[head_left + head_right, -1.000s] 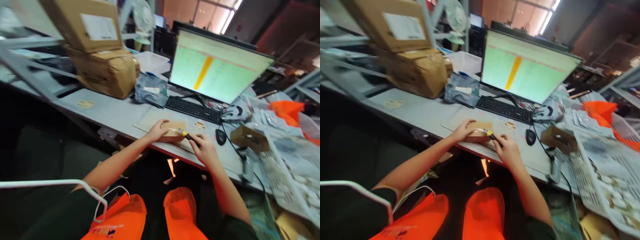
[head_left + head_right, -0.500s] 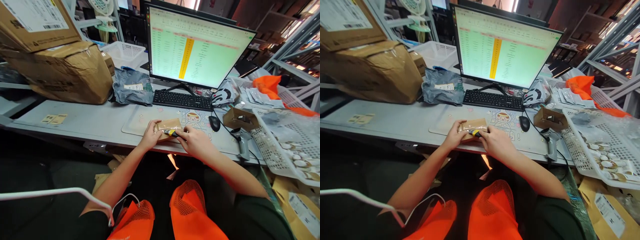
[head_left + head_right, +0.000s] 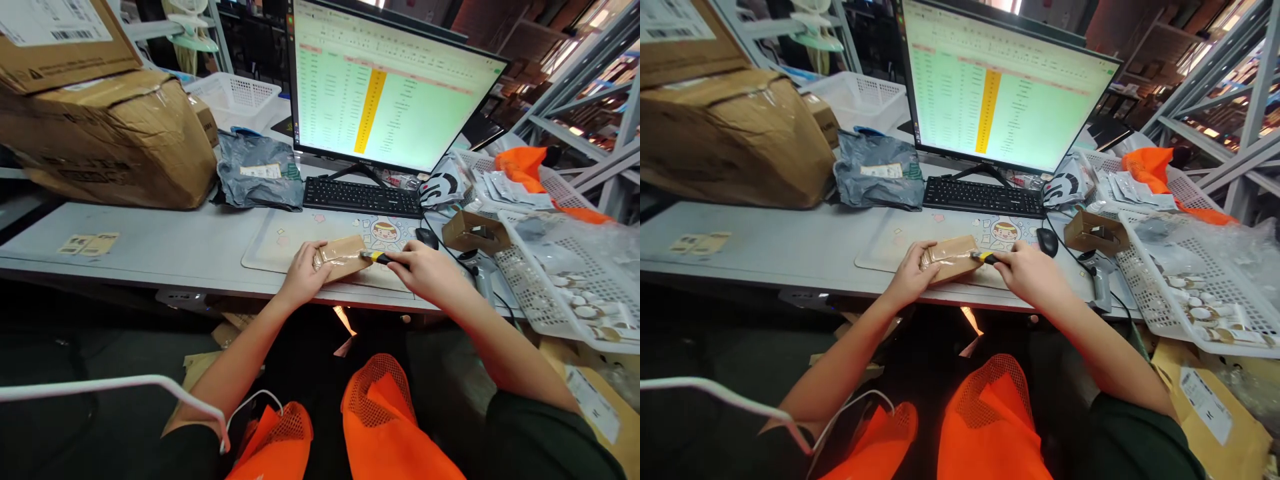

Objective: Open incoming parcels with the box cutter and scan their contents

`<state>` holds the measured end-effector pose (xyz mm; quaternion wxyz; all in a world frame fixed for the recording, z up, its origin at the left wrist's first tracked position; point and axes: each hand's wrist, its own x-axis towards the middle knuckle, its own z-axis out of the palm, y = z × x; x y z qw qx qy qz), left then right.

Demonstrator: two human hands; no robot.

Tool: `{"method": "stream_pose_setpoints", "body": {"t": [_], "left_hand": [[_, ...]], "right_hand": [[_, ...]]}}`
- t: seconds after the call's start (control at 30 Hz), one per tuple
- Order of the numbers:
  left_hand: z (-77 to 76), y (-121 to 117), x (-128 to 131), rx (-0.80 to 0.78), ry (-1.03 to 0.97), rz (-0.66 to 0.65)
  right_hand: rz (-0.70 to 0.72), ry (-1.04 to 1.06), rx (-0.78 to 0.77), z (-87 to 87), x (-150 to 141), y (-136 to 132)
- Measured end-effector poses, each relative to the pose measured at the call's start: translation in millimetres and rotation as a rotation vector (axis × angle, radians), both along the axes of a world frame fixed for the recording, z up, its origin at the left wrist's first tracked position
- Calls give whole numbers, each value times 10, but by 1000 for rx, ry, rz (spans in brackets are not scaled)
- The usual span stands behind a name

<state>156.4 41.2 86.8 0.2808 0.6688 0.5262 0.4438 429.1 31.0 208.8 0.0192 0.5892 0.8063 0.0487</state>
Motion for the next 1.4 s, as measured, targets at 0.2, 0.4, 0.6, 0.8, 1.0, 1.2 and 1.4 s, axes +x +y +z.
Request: {"method": "stream_pose_setpoints", "body": {"t": [0.2,0.4,0.6,0.8,1.0,1.2,1.4], "left_hand": [[400,234,-123,-100,416,-17],[896,718,-25,-109,800,-387],[1158,979,209,-176,1077,-530],[1210,1071,380,-190,1171,-598],[1011,932,443,-124,1198,-521],[1055,1150,166,-215,908,-561],[857,1357,22,-224,781,-492]], "right_hand": [[-368,88,-3,-635,692,420],[-248,454,131,-1124,343,500],[27,963,54,-1220,-422,464],[44,1155,55,-1396,-587,445],[59,1252,72,-1448,-591,493],[91,1276,87,-1426,-558,439],[208,1454,73,-1442,-480,368]]}}
